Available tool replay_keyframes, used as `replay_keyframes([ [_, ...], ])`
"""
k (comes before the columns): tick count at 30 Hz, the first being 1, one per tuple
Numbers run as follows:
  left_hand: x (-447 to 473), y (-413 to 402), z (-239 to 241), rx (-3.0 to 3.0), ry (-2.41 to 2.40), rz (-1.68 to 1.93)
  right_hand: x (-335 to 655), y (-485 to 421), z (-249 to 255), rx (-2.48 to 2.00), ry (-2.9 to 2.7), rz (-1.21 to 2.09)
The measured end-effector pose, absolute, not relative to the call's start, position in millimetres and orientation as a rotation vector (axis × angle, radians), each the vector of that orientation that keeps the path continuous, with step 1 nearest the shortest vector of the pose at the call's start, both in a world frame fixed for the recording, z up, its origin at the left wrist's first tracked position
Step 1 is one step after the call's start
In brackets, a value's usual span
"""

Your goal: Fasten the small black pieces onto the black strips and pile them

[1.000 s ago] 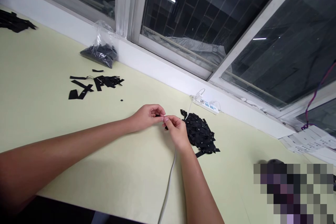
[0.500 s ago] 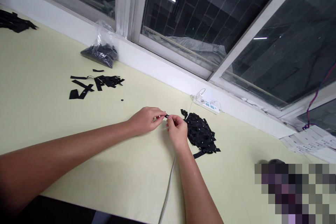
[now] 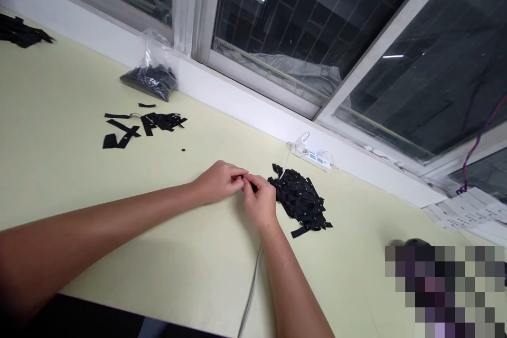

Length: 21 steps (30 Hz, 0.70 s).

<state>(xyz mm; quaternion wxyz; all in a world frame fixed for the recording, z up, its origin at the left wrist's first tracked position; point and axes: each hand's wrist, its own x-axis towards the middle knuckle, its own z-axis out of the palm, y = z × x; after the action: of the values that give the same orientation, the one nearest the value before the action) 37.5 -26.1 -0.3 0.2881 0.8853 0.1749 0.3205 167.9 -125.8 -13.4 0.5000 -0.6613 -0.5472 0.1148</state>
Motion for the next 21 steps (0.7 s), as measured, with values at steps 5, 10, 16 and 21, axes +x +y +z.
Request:
replay_keyframes([
  [5,38.0,-25.1,1.1,2.332,0.473,0.82,168.1,-125.7,-15.2,-1.595,-1.354,0.272],
  [10,38.7,-26.8,3.2,2.274,0.497,0.828,168.5,-123.8,-19.5,-1.596,-1.3,0.309],
  [16,39.5,-24.5,4.8,2.22,0.53,0.845,165.0,-123.9,-19.1,-1.587,-1.259,0.348],
  [21,38.2,-21.6,3.2,2.181,0.572,0.842,164.0,-122.3,-19.5,-1.623,-1.228,0.364],
])
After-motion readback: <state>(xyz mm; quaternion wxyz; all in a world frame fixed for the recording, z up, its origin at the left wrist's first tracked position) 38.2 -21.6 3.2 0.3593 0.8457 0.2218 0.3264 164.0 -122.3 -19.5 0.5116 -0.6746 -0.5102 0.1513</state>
